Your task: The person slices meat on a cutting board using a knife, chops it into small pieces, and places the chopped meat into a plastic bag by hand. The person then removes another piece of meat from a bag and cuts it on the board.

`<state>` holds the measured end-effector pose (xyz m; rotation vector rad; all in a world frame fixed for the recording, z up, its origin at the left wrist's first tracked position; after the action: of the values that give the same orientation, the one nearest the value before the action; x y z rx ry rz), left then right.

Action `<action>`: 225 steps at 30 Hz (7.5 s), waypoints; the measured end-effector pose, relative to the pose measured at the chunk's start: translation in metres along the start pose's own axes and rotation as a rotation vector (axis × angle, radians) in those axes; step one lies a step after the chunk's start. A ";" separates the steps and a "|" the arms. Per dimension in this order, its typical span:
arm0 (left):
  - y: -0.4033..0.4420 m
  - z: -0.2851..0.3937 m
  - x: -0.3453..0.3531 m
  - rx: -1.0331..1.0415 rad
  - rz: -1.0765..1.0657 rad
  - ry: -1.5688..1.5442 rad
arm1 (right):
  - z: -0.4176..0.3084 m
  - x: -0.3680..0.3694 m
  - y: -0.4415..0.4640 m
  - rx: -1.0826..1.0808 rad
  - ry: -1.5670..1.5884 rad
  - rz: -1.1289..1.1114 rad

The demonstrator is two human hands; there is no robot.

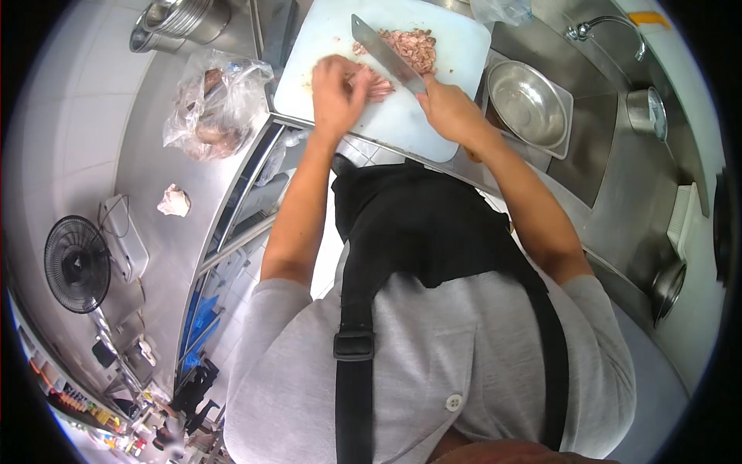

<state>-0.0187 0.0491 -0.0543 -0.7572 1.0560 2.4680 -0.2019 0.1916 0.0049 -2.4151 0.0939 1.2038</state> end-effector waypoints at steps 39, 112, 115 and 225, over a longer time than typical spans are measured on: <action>0.014 -0.012 -0.015 0.024 -0.406 -0.100 | -0.014 -0.025 -0.042 -0.175 -0.043 0.093; 0.013 -0.011 -0.023 -0.058 -0.301 -0.161 | -0.006 -0.009 -0.020 -0.046 -0.049 0.033; 0.011 -0.015 -0.026 0.019 -0.337 -0.103 | -0.020 -0.021 -0.031 -0.074 -0.083 -0.008; -0.034 -0.014 -0.042 -0.322 -0.160 0.006 | -0.034 0.036 0.019 -0.155 -0.090 0.000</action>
<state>0.0367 0.0570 -0.0558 -0.9047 0.5777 2.5242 -0.1590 0.1647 -0.0116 -2.4871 -0.0271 1.3630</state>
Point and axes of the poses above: each hand's wrist, its own y-axis towards the middle knuckle, its own x-axis out of the palm, z = x × y, the point moved 3 cm from there along y, towards the middle knuckle
